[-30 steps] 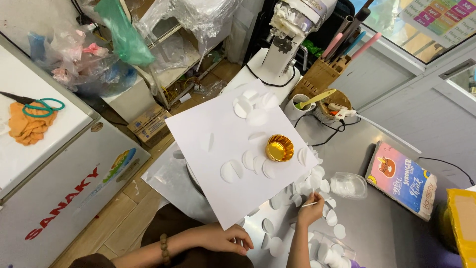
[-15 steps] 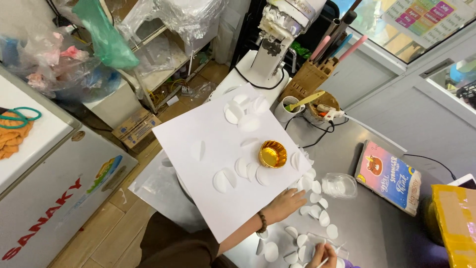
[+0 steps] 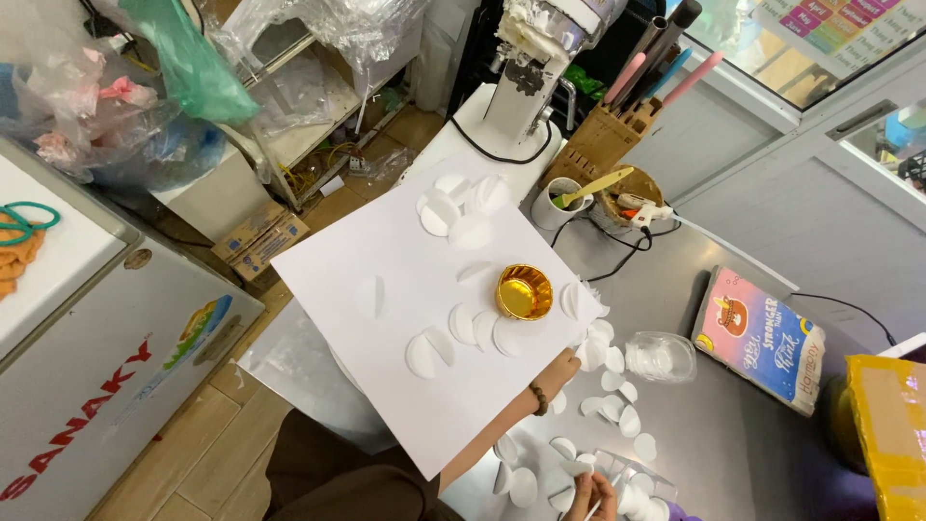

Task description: Creating white flower petals or leaves by applying adhesive and shaping small white pieces of material.

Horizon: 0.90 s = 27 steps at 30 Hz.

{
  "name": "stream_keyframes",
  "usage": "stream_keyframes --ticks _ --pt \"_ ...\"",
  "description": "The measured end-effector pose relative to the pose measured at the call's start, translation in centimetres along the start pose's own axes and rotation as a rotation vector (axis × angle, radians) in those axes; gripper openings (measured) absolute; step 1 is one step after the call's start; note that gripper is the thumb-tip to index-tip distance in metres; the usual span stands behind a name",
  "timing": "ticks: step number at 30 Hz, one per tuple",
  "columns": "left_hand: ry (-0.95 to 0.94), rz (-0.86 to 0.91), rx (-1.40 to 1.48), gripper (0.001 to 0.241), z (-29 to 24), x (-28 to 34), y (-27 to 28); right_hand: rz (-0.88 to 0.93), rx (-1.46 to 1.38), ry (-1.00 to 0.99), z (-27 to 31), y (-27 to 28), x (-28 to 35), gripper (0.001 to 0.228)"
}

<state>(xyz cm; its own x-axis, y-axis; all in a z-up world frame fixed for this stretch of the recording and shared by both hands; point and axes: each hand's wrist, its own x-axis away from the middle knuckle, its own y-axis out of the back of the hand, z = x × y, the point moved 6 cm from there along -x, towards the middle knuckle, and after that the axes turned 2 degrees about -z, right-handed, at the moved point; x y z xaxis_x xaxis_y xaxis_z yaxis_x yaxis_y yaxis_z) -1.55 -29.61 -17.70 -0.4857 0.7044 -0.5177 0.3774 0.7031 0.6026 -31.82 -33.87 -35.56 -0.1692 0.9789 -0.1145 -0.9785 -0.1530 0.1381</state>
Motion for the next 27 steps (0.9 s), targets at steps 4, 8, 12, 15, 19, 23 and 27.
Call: stream_keyframes --ticks 4,8,12,15,19,23,27 --pt "0.05 -0.021 0.06 0.023 0.1 0.2 0.6 0.019 -0.055 0.024 2.1 -1.1 0.1 0.022" --pt "0.103 -0.043 0.12 0.02 0.7 1.2 0.1 -0.004 -0.02 -0.04 8.6 -3.2 1.2 0.023" --pt "0.164 -0.075 0.182 0.019 1.1 2.3 -0.9 -0.023 -0.086 -0.086 15.3 -5.5 1.7 0.022" --pt "0.218 -0.108 0.221 0.02 0.8 3.0 0.7 0.008 -0.177 -0.052 15.6 -5.7 1.0 0.022" --pt "0.301 -0.139 0.246 0.022 0.0 6.3 1.8 0.024 -0.141 -0.055 22.5 -7.0 1.1 0.023" --pt "0.434 0.35 0.667 0.026 -7.1 8.2 7.4 0.012 -0.244 -0.031 27.8 -6.3 1.2 0.02" --pt "0.425 0.375 1.055 0.027 -12.9 7.9 16.6 0.054 -0.381 0.044 28.2 -3.8 0.4 0.019"
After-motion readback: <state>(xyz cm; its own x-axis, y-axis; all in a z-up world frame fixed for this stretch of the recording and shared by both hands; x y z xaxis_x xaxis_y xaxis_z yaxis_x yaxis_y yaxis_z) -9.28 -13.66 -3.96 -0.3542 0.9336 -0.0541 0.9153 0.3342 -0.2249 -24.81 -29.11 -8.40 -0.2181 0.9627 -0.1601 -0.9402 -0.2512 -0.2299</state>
